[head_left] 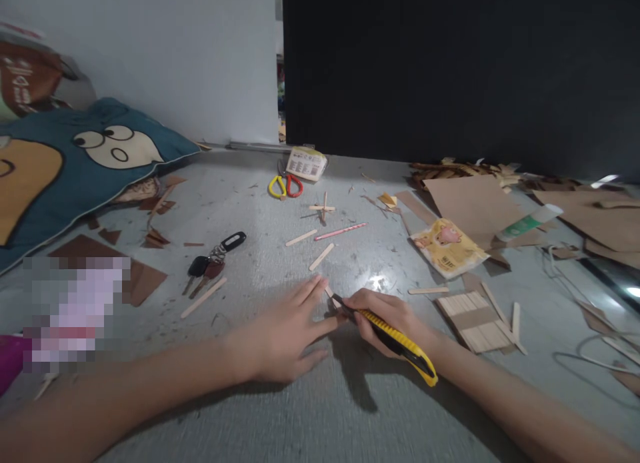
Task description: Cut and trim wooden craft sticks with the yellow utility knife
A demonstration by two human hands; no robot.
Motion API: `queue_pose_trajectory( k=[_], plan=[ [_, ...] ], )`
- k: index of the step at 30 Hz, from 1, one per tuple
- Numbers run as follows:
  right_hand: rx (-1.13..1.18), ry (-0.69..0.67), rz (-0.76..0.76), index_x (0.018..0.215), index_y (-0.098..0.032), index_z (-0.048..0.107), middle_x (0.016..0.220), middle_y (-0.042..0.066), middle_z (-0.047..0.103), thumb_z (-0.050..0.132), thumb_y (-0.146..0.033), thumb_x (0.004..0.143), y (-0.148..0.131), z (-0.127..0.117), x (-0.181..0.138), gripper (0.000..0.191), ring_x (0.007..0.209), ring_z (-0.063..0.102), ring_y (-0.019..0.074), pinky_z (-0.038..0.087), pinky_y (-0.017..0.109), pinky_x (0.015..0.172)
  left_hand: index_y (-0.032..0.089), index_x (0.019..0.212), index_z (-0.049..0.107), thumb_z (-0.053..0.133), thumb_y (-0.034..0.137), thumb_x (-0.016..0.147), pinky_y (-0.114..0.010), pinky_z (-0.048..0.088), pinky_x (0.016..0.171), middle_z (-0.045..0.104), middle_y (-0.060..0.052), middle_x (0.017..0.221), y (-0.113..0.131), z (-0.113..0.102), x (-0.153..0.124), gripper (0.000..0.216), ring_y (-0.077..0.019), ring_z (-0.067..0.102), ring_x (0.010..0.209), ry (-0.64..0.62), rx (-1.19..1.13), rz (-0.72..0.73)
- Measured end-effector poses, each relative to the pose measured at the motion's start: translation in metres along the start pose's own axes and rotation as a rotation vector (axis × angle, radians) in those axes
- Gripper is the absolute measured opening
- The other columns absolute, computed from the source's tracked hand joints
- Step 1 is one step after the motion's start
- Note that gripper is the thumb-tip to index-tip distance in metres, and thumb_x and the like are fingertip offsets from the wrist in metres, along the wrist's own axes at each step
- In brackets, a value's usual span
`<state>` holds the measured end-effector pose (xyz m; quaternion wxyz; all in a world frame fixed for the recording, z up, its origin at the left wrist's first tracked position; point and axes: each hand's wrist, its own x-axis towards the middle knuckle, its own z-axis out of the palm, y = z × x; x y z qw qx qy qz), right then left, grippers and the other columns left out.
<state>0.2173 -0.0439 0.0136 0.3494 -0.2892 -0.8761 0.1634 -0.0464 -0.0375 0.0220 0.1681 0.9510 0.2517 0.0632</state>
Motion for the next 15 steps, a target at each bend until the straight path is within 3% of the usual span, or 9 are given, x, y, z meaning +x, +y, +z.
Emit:
queue_pose_trajectory(
  k=[8, 15],
  plan=[
    [0.042, -0.11, 0.066, 0.111, -0.024, 0.058, 0.082, 0.0, 0.066, 0.05, -0.013, 0.099, -0.002, -0.012, 0.011, 0.017, 0.061, 0.061, 0.0123, 0.049, 0.024, 0.058, 0.026, 0.159, 0.047, 0.057, 0.044, 0.102, -0.064, 0.029, 0.127, 0.023, -0.015, 0.176, -0.002, -0.002, 0.003, 0.06, -0.0454, 0.016, 0.163, -0.001, 0.026, 0.026],
    [0.04, -0.101, 0.076, 0.107, -0.023, 0.057, 0.081, 0.0, 0.066, 0.049, -0.013, 0.099, -0.004, -0.01, 0.013, 0.016, 0.06, 0.061, 0.012, 0.048, 0.024, 0.057, 0.027, 0.163, 0.042, 0.059, 0.045, 0.102, -0.065, 0.021, 0.129, 0.012, -0.016, 0.179, 0.001, 0.001, 0.006, 0.066, -0.0466, 0.013, 0.163, -0.026, 0.037, -0.02]
  ],
)
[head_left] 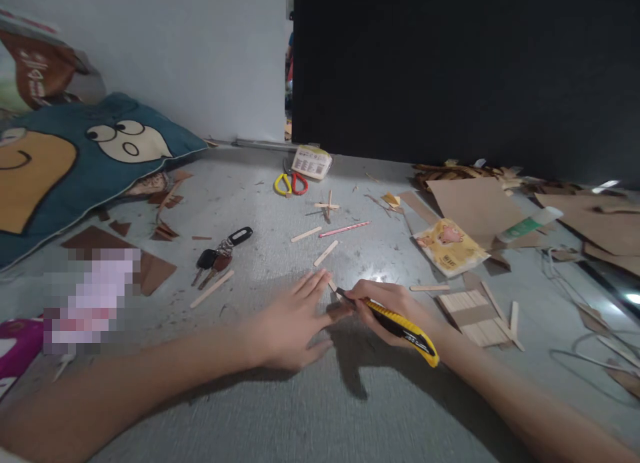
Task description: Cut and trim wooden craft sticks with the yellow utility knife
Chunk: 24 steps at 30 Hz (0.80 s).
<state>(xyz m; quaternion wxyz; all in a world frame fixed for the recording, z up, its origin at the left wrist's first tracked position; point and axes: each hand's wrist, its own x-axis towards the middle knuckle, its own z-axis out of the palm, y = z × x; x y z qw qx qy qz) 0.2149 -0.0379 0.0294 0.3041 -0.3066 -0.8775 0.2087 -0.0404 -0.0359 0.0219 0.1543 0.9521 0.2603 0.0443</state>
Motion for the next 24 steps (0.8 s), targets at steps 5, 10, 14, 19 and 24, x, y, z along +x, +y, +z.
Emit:
queue_pose_trajectory(
  k=[5, 10, 14, 19, 24],
  plan=[
    [-0.017, -0.004, -0.021, 0.108, -0.023, 0.058, 0.081, 0.0, 0.067, 0.048, -0.012, 0.099, 0.004, 0.001, -0.003, 0.017, 0.06, 0.06, 0.0114, 0.047, 0.023, 0.056, 0.028, 0.164, 0.04, 0.056, 0.049, 0.104, -0.065, 0.02, 0.129, 0.011, -0.016, 0.179, 0.003, 0.002, 0.003, 0.066, -0.0468, 0.008, 0.164, -0.016, 0.021, -0.032],
    [-0.01, 0.004, -0.028, 0.109, -0.023, 0.059, 0.081, 0.001, 0.067, 0.048, -0.015, 0.102, 0.012, 0.002, -0.005, 0.015, 0.061, 0.061, 0.0124, 0.049, 0.024, 0.057, 0.027, 0.163, 0.041, 0.056, 0.045, 0.104, -0.064, 0.022, 0.129, 0.015, -0.016, 0.178, 0.0, 0.002, 0.004, 0.064, -0.0461, 0.012, 0.163, -0.006, 0.016, -0.001],
    [0.008, 0.006, -0.057, 0.11, -0.022, 0.06, 0.079, 0.001, 0.068, 0.048, -0.016, 0.102, 0.014, 0.0, -0.005, 0.015, 0.06, 0.062, 0.0128, 0.05, 0.024, 0.058, 0.024, 0.16, 0.048, 0.053, 0.04, 0.105, -0.066, 0.024, 0.128, 0.019, -0.017, 0.177, 0.004, 0.0, 0.004, 0.058, -0.0473, 0.012, 0.163, -0.031, 0.003, 0.016],
    [0.008, -0.024, -0.059, 0.111, -0.023, 0.059, 0.082, 0.001, 0.068, 0.046, -0.015, 0.102, 0.009, -0.003, -0.007, 0.017, 0.062, 0.064, 0.013, 0.051, 0.023, 0.059, 0.025, 0.158, 0.051, 0.055, 0.044, 0.103, -0.065, 0.023, 0.129, 0.017, -0.015, 0.178, 0.01, 0.004, 0.002, 0.058, -0.0461, 0.012, 0.163, 0.008, -0.033, 0.026],
    [-0.004, -0.02, -0.058, 0.11, -0.023, 0.059, 0.083, 0.002, 0.067, 0.045, -0.014, 0.103, 0.005, -0.002, -0.007, 0.018, 0.064, 0.065, 0.0134, 0.051, 0.024, 0.06, 0.024, 0.155, 0.055, 0.061, 0.049, 0.099, -0.067, 0.022, 0.128, 0.013, -0.016, 0.179, 0.008, 0.011, 0.003, 0.062, -0.0485, 0.012, 0.163, 0.037, -0.047, 0.009]
  ],
)
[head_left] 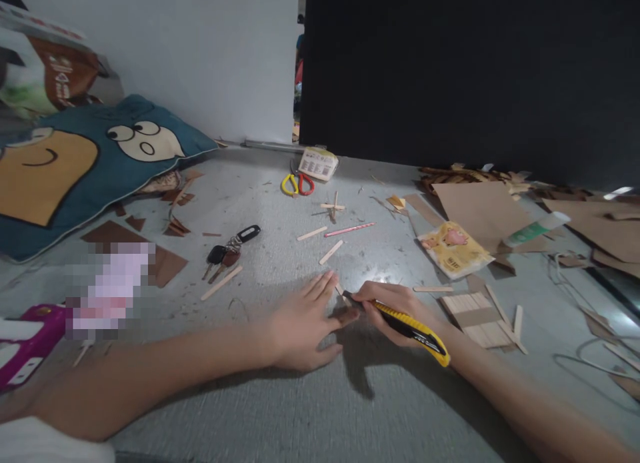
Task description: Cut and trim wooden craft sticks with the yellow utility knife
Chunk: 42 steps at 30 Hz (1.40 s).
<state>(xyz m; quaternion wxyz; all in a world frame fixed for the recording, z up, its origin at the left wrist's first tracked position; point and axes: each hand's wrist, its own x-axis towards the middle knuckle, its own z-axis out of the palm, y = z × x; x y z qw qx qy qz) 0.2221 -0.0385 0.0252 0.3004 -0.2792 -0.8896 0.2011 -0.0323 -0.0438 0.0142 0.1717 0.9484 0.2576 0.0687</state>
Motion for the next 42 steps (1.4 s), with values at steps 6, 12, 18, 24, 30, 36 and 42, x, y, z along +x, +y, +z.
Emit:
queue_pose_trajectory(
  k=[6, 12, 18, 24, 30, 36, 42],
  plan=[
    [0.045, -0.005, 0.049, 0.11, -0.022, 0.061, 0.081, 0.002, 0.068, 0.046, -0.016, 0.103, 0.0, -0.002, 0.003, 0.018, 0.063, 0.064, 0.0136, 0.051, 0.025, 0.06, 0.028, 0.152, 0.059, 0.06, 0.038, 0.101, -0.064, 0.026, 0.128, 0.023, -0.014, 0.177, -0.005, -0.005, 0.001, 0.052, -0.0436, 0.02, 0.162, 0.015, -0.013, 0.027],
    [0.031, -0.004, 0.052, 0.103, -0.022, 0.063, 0.076, 0.0, 0.068, 0.05, -0.017, 0.101, 0.004, -0.003, 0.004, 0.014, 0.058, 0.061, 0.0126, 0.048, 0.023, 0.057, 0.02, 0.109, 0.076, 0.048, 0.022, 0.105, -0.045, 0.05, 0.115, 0.065, -0.013, 0.136, -0.009, -0.016, 0.01, 0.029, -0.0256, 0.061, 0.133, 0.233, -0.195, -0.034],
    [0.064, -0.074, 0.097, 0.109, -0.022, 0.062, 0.082, 0.002, 0.072, 0.051, -0.019, 0.101, 0.0, -0.006, 0.012, 0.014, 0.064, 0.066, 0.0133, 0.051, 0.024, 0.062, 0.021, 0.111, 0.07, 0.056, 0.03, 0.107, -0.041, 0.053, 0.107, 0.07, -0.007, 0.115, -0.021, -0.02, 0.018, 0.016, -0.0226, 0.064, 0.119, 0.352, -0.343, -0.086],
    [0.233, -0.07, 0.303, 0.111, -0.026, 0.037, 0.075, -0.005, 0.069, 0.062, -0.024, 0.098, -0.004, -0.011, 0.02, 0.028, 0.056, 0.056, 0.0116, 0.043, 0.022, 0.054, 0.023, 0.118, 0.07, 0.058, 0.036, 0.108, -0.047, 0.046, 0.114, 0.071, -0.008, 0.119, -0.007, -0.044, 0.024, 0.021, -0.0246, 0.061, 0.124, 0.422, -0.306, -0.012],
    [0.207, -0.08, 0.178, 0.099, -0.024, 0.059, 0.082, 0.0, 0.068, 0.063, -0.021, 0.089, 0.016, -0.016, 0.023, 0.011, 0.071, 0.064, 0.0159, 0.052, 0.026, 0.062, 0.024, 0.134, 0.068, 0.059, 0.039, 0.107, -0.04, 0.048, 0.109, 0.068, -0.009, 0.127, 0.017, -0.089, 0.049, 0.032, -0.0243, 0.064, 0.121, 0.237, -0.241, 0.18],
    [0.153, -0.144, 0.267, 0.08, -0.021, 0.065, 0.071, 0.001, 0.063, 0.065, -0.035, 0.091, 0.025, -0.013, 0.024, 0.017, 0.074, 0.063, 0.0188, 0.057, 0.028, 0.066, 0.018, 0.114, 0.074, 0.061, 0.023, 0.106, -0.031, 0.05, 0.094, 0.073, -0.007, 0.112, 0.023, -0.101, 0.072, 0.016, -0.0196, 0.07, 0.105, 0.139, -0.199, 0.207],
    [0.15, -0.091, 0.353, 0.072, -0.022, 0.06, 0.073, 0.001, 0.065, 0.068, -0.039, 0.092, 0.01, -0.014, 0.039, 0.027, 0.073, 0.063, 0.018, 0.054, 0.026, 0.059, 0.019, 0.107, 0.075, 0.059, 0.014, 0.105, -0.03, 0.049, 0.092, 0.076, -0.004, 0.107, 0.021, -0.108, 0.073, 0.017, -0.0183, 0.071, 0.102, 0.165, -0.118, 0.175]
  ],
)
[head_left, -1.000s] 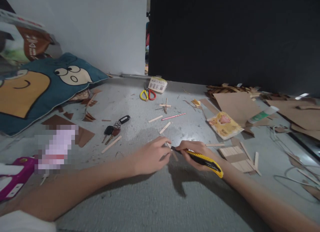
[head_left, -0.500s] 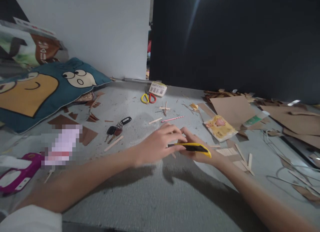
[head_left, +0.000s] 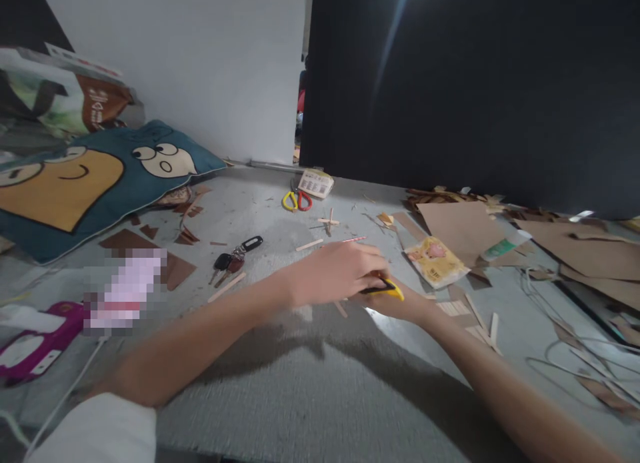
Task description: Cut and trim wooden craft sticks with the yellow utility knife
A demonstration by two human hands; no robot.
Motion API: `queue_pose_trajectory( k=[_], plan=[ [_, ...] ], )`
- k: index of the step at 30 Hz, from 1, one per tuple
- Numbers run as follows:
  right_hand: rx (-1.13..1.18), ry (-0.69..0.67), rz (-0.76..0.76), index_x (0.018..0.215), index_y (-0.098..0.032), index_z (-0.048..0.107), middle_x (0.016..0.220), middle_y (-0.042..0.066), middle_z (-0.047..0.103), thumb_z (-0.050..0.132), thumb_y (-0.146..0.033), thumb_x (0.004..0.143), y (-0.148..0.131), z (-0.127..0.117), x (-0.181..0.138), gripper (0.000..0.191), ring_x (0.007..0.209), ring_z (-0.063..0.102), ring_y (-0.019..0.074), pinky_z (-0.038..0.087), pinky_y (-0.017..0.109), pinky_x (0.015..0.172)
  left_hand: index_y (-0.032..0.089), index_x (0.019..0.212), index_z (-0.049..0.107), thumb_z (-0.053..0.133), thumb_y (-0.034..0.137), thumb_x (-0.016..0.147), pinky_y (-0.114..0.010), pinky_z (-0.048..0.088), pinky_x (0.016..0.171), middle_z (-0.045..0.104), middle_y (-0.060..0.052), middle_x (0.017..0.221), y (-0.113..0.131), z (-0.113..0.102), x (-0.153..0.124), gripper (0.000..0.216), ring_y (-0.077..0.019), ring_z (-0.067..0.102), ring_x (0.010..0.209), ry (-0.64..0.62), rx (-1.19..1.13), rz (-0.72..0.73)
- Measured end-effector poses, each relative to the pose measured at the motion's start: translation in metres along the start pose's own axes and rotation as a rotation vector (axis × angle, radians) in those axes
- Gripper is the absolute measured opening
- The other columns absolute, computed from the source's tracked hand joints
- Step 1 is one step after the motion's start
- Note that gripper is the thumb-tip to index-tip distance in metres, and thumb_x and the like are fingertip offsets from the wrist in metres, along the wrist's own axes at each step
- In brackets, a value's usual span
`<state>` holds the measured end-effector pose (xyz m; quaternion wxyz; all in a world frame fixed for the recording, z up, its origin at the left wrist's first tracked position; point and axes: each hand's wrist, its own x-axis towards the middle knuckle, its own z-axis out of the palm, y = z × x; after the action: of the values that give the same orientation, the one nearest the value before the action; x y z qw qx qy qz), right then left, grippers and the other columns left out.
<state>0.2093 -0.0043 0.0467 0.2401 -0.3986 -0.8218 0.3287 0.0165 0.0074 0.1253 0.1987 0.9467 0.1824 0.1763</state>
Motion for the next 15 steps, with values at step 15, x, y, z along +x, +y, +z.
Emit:
queue_pose_trajectory(
  k=[15],
  plan=[
    [0.092, 0.733, -0.308, 0.127, -0.028, 0.052, 0.111, 0.006, 0.065, 0.068, -0.021, 0.098, -0.002, 0.038, -0.009, 0.034, 0.093, 0.07, 0.0187, 0.061, 0.033, 0.077, 0.019, 0.092, 0.073, 0.057, 0.023, 0.107, -0.033, 0.051, 0.081, 0.074, -0.004, 0.095, -0.012, -0.008, -0.01, 0.022, -0.0199, 0.07, 0.091, 0.123, 0.097, -0.018]
  ],
)
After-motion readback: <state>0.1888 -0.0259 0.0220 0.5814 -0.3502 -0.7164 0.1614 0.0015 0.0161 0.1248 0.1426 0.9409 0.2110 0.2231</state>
